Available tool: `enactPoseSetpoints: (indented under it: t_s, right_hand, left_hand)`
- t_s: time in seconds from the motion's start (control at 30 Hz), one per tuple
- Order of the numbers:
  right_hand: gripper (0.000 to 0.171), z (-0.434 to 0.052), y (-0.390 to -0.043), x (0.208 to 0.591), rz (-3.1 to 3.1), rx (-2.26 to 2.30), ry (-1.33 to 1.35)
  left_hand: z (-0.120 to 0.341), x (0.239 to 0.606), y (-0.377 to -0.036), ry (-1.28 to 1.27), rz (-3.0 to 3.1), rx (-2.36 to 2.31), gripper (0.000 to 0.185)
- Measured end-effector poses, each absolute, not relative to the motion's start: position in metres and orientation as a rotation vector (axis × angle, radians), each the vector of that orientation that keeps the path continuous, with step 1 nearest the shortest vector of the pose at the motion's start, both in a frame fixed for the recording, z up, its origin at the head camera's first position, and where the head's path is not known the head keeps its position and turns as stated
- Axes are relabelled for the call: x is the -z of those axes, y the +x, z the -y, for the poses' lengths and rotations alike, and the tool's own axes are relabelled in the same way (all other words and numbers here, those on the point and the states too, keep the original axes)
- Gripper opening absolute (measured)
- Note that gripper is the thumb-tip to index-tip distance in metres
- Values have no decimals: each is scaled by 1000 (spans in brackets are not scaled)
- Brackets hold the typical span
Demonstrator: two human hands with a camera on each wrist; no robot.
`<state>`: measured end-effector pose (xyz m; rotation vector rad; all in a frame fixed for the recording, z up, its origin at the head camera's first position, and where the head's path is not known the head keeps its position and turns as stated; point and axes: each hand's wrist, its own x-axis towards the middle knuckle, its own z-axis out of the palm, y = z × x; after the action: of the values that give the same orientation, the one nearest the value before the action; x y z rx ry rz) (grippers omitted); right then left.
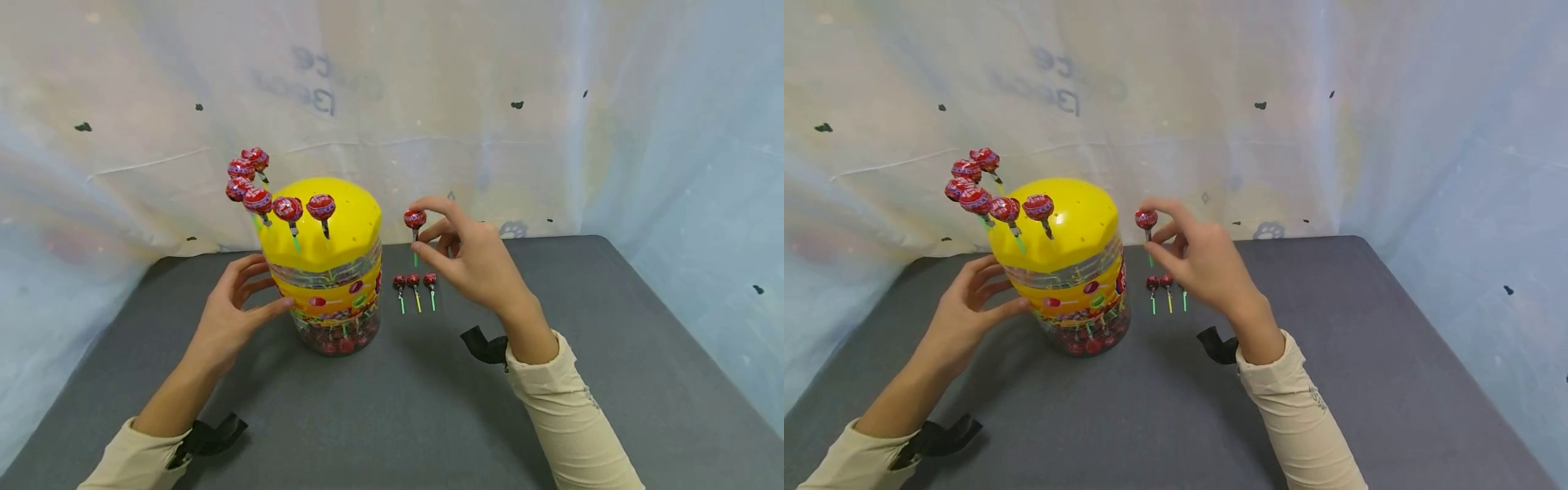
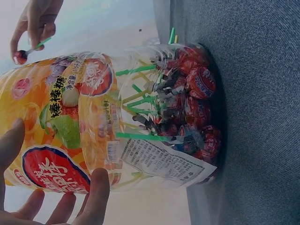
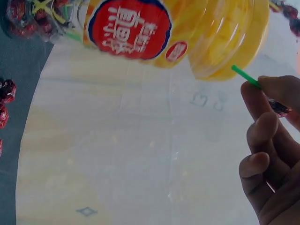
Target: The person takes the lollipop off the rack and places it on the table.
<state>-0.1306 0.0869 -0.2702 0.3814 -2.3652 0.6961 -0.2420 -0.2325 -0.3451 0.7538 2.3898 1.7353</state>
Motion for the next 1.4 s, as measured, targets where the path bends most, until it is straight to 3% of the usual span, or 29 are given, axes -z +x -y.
enactPoseSetpoints:
  t_s: [1.4]
  right_hand:
    - [48, -153, -156, 316, 2812, -888, 161]
  left_hand:
    - [233, 346, -241, 773, -2379, -1746, 70]
